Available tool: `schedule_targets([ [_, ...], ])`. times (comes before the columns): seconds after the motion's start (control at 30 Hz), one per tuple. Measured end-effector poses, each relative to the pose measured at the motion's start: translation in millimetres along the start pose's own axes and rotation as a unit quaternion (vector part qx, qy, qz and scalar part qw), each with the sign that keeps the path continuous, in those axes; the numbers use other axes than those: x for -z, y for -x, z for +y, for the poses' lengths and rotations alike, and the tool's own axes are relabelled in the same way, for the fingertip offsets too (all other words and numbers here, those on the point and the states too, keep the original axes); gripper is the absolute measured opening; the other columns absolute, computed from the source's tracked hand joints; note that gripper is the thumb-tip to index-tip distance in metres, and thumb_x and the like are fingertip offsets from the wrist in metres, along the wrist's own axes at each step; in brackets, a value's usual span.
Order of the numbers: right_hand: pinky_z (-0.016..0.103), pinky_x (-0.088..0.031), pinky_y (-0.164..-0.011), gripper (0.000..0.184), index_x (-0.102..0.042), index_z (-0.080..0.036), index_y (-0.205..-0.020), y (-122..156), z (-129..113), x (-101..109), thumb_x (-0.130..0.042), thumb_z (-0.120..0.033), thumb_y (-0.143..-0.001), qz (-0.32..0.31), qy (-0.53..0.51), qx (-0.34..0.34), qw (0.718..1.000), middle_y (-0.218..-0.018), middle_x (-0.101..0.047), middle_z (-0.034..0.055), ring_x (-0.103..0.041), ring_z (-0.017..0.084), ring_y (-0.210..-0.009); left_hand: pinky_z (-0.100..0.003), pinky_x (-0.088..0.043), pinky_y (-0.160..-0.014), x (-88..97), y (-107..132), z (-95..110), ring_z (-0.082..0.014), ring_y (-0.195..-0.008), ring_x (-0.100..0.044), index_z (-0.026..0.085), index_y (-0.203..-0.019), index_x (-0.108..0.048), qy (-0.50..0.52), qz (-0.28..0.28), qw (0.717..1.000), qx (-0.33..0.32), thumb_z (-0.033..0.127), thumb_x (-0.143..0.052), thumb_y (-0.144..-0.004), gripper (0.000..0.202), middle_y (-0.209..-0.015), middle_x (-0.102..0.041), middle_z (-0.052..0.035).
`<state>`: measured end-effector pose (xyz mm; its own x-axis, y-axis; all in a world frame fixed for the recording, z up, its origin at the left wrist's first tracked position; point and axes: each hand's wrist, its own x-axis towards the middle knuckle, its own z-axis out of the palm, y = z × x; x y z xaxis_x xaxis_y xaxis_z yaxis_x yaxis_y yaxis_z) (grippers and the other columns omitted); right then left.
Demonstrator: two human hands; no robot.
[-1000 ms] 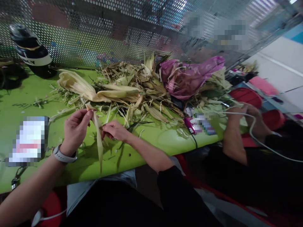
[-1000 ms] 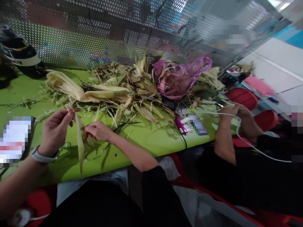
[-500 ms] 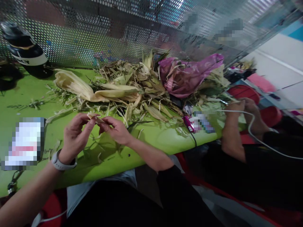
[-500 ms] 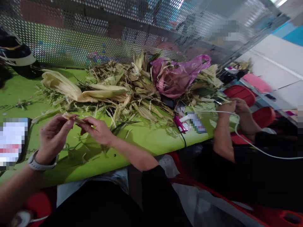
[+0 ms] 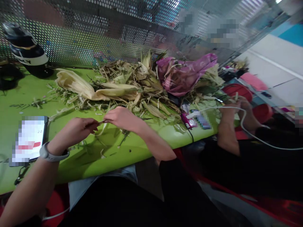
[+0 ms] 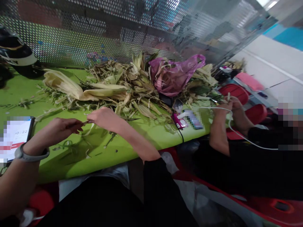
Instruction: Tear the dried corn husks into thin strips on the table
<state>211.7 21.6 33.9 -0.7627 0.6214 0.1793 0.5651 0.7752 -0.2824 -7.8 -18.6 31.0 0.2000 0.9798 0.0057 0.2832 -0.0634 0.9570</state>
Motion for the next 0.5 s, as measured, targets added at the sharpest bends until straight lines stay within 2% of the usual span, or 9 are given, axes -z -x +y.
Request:
schedule_targets([
  [0.03,0.028,-0.045,-0.068,0.018,-0.073,-0.021,-0.092,-1.1,5.6,6.6,-0.055,-0.024,-0.095,0.007,-0.029,-0.007,1.000,-0.079,-0.070,0.0001,-0.059,0.011,-0.065,-0.025,-0.046,-0.054,4.9,-1.0,-0.8,-0.0193,-0.053,-0.065,0.020,-0.074,-0.078,-0.040,-0.076,0.996,0.013,0.026,-0.080,-0.069,0.008,-0.062,-0.074,-0.0044],
  [0.07,0.028,-0.046,-0.068,0.017,-0.073,-0.022,-0.094,-1.6,13.0,13.6,-0.056,-0.024,-0.094,0.024,-0.056,-0.023,0.998,-0.080,-0.071,-0.0008,-0.059,0.010,-0.065,-0.025,-0.049,-0.056,10.2,-2.3,-2.3,-0.0191,-0.057,-0.067,0.018,-0.079,-0.077,-0.036,-0.102,0.994,0.025,0.029,-0.077,-0.074,0.012,-0.068,-0.075,-0.0050],
  [0.1,0.028,-0.047,-0.068,0.017,-0.073,-0.023,-0.096,-1.7,21.4,20.2,-0.056,-0.023,-0.093,0.051,-0.081,-0.045,0.994,-0.081,-0.071,-0.0015,-0.059,0.010,-0.065,-0.026,-0.051,-0.060,15.3,-3.9,-4.1,-0.0185,-0.060,-0.069,0.016,-0.084,-0.077,-0.013,-0.090,0.995,0.038,0.032,-0.077,-0.075,0.018,-0.072,-0.076,-0.0060],
  [0.17,0.029,-0.048,-0.067,0.020,-0.072,-0.024,-0.101,-0.9,37.5,28.8,-0.054,-0.022,-0.093,0.163,-0.110,-0.115,0.974,-0.090,-0.072,0.0005,-0.060,0.012,-0.067,-0.026,-0.054,-0.063,23.4,-7.7,-7.9,-0.0175,-0.063,-0.069,0.012,-0.088,-0.075,0.039,-0.024,0.997,0.060,0.036,-0.077,-0.076,0.027,-0.074,-0.077,-0.0078],
  [0.23,0.031,-0.050,-0.071,0.022,-0.071,-0.020,-0.100,0.1,45.8,26.3,-0.051,-0.029,-0.095,0.331,-0.093,-0.198,0.918,-0.094,-0.071,0.0047,-0.063,0.015,-0.077,-0.026,-0.055,-0.065,27.0,-11.3,-10.8,-0.0146,-0.063,-0.068,0.011,-0.089,-0.074,0.098,0.067,0.991,0.063,0.035,-0.076,-0.078,0.027,-0.078,-0.077,-0.0075],
  [0.27,0.033,-0.050,-0.072,0.027,-0.070,-0.018,-0.094,0.2,45.5,20.2,-0.049,-0.034,-0.095,0.372,-0.082,-0.239,0.893,-0.088,-0.070,0.0062,-0.063,0.016,-0.076,-0.026,-0.055,-0.066,27.1,-12.8,-11.8,-0.0132,-0.063,-0.067,0.010,-0.088,-0.073,0.123,0.100,0.985,0.063,0.033,-0.075,-0.079,0.025,-0.079,-0.077,-0.0069],
  [0.3,0.033,-0.050,-0.068,0.033,-0.069,-0.016,-0.084,0.0,42.2,11.0,-0.050,-0.040,-0.095,0.345,-0.082,-0.271,0.895,-0.077,-0.068,0.0061,-0.062,0.017,-0.069,-0.026,-0.055,-0.067,26.3,-14.1,-12.5,-0.0121,-0.063,-0.066,0.010,-0.088,-0.073,0.145,0.124,0.980,0.064,0.032,-0.075,-0.079,0.024,-0.079,-0.076,-0.0060],
  [0.4,0.029,-0.044,-0.049,0.054,-0.058,-0.018,-0.053,-3.3,21.2,-26.7,-0.055,-0.060,-0.087,0.040,-0.149,-0.290,0.945,-0.045,-0.052,0.0007,-0.049,0.012,-0.042,-0.025,-0.055,-0.069,20.9,-16.7,-14.0,-0.0106,-0.063,-0.066,0.009,-0.091,-0.072,0.187,0.149,0.968,0.076,0.028,-0.073,-0.081,0.021,-0.079,-0.075,-0.0037],
  [0.5,0.026,-0.040,-0.042,0.062,-0.047,-0.020,-0.040,-9.6,3.1,-59.6,-0.063,-0.065,-0.079,-0.080,-0.160,-0.278,0.944,-0.034,-0.041,-0.0030,-0.040,0.009,-0.032,-0.026,-0.055,-0.068,15.3,-18.3,-16.8,-0.0105,-0.062,-0.066,0.010,-0.090,-0.071,0.203,0.153,0.963,0.085,0.027,-0.073,-0.081,0.020,-0.077,-0.075,-0.0025],
])
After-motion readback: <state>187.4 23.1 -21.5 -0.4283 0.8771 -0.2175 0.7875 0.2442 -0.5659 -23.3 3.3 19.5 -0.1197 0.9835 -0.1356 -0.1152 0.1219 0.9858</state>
